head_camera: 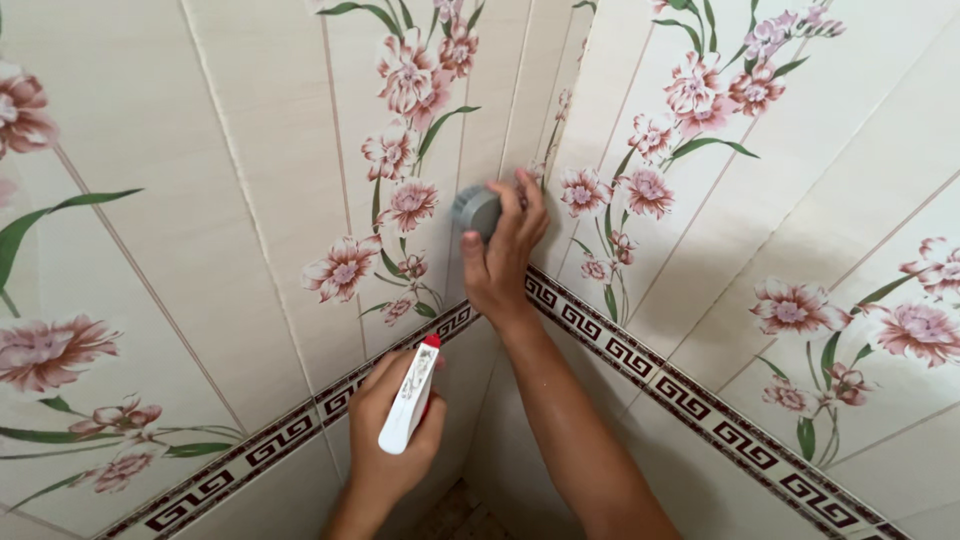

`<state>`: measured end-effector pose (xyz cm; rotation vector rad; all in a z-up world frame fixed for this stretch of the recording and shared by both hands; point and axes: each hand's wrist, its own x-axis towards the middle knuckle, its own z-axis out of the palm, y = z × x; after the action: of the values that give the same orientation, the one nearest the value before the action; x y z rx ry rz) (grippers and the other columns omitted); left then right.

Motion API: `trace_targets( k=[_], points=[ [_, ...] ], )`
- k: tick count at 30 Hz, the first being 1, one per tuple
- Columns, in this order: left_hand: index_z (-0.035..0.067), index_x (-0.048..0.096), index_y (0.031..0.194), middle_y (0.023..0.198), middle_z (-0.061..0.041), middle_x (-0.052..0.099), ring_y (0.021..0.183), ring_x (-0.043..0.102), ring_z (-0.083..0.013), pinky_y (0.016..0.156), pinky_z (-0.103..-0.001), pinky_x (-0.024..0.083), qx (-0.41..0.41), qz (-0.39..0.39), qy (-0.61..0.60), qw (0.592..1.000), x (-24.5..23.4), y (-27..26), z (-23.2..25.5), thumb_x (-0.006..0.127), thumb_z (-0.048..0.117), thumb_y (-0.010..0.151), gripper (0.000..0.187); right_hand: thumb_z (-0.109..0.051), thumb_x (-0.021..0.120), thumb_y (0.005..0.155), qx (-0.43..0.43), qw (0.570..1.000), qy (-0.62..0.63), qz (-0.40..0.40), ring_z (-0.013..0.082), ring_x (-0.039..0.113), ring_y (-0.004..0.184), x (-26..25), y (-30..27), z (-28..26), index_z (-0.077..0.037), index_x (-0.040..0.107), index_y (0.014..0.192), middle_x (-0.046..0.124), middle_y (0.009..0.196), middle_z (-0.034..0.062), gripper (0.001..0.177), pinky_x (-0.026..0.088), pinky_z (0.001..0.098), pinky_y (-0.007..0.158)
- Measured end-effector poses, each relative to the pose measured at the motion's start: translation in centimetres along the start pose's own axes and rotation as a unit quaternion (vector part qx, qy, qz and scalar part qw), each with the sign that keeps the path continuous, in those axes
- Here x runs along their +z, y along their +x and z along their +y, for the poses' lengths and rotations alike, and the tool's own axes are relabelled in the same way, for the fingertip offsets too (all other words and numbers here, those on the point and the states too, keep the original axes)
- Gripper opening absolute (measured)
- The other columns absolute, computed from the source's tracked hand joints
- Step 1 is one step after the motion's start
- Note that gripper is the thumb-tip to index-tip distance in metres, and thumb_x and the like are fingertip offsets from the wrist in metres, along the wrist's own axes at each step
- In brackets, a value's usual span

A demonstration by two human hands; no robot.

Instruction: The person scrubs a tiled wall in a corner using a brush while holding a spray bottle in the other hand.

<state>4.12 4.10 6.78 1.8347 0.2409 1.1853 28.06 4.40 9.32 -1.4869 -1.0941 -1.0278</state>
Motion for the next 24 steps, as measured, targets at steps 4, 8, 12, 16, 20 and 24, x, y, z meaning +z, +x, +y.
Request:
trace_targets(
  k=[4,8,12,16,20,24],
  points=[
    [0.000,0.070,0.109,0.093,-0.009,0.070,0.066,0.068,-0.0157,0.064,-0.028,0.055,0.049,0.000,-0.019,0.999,0.4,1.0,0.7,0.064,-0.006,0.072,0.038,-0.049,0.041,0.111,0.012,0.998,0.060,-0.021,0.0458,0.026,0.156,0.1,-6.2,1.3,-0.005,0.040,0.146,0.024,0.167,0.0242,0.056,0.021,0.0593,0.129],
    [-0.001,0.069,0.106,0.087,-0.010,0.068,0.065,0.067,-0.0183,0.062,-0.029,0.053,0.054,-0.014,-0.004,0.998,1.0,2.4,1.8,0.064,-0.006,0.071,0.035,-0.046,0.041,0.109,0.081,0.992,0.083,-0.052,0.0503,0.022,0.156,1.2,-16.2,3.0,0.001,0.037,0.147,0.015,0.168,0.0310,0.061,0.022,0.0587,0.125],
    [-0.001,0.068,0.096,0.080,-0.011,0.065,0.066,0.066,-0.0220,0.063,-0.031,0.053,0.049,-0.030,0.001,0.998,1.9,3.9,3.2,0.065,-0.005,0.071,0.026,-0.040,0.057,0.102,0.160,0.978,0.049,-0.123,0.0539,0.016,0.149,2.4,-22.6,3.9,0.003,0.030,0.145,0.008,0.162,0.0358,0.066,0.020,0.0591,0.119],
    [-0.002,0.066,0.096,0.085,-0.012,0.067,0.073,0.067,-0.0232,0.069,-0.031,0.053,0.110,0.014,0.015,0.994,2.6,5.1,3.8,0.064,-0.005,0.074,0.022,-0.030,0.053,0.104,0.129,0.982,0.039,-0.134,0.0550,0.014,0.151,2.8,-24.4,5.3,0.004,0.024,0.151,0.006,0.164,0.0366,0.065,0.017,0.0621,0.122],
    [-0.002,0.068,0.097,0.086,-0.012,0.068,0.071,0.069,-0.0222,0.067,-0.031,0.054,0.075,0.034,0.012,0.997,2.4,5.2,4.1,0.063,-0.004,0.074,0.024,-0.027,0.048,0.104,0.109,0.985,0.060,-0.119,0.0549,0.016,0.152,2.5,-23.1,5.1,0.003,0.026,0.152,0.009,0.165,0.0353,0.061,0.016,0.0634,0.123],
    [-0.002,0.068,0.104,0.087,-0.012,0.069,0.072,0.070,-0.0218,0.069,-0.031,0.055,0.074,0.038,0.005,0.997,1.5,5.8,4.3,0.065,-0.003,0.075,0.029,-0.029,0.048,0.105,0.045,0.995,0.041,-0.085,0.0554,0.016,0.153,1.2,-15.9,3.7,0.002,0.032,0.151,0.014,0.164,0.0322,0.057,0.016,0.0650,0.124]
  ],
)
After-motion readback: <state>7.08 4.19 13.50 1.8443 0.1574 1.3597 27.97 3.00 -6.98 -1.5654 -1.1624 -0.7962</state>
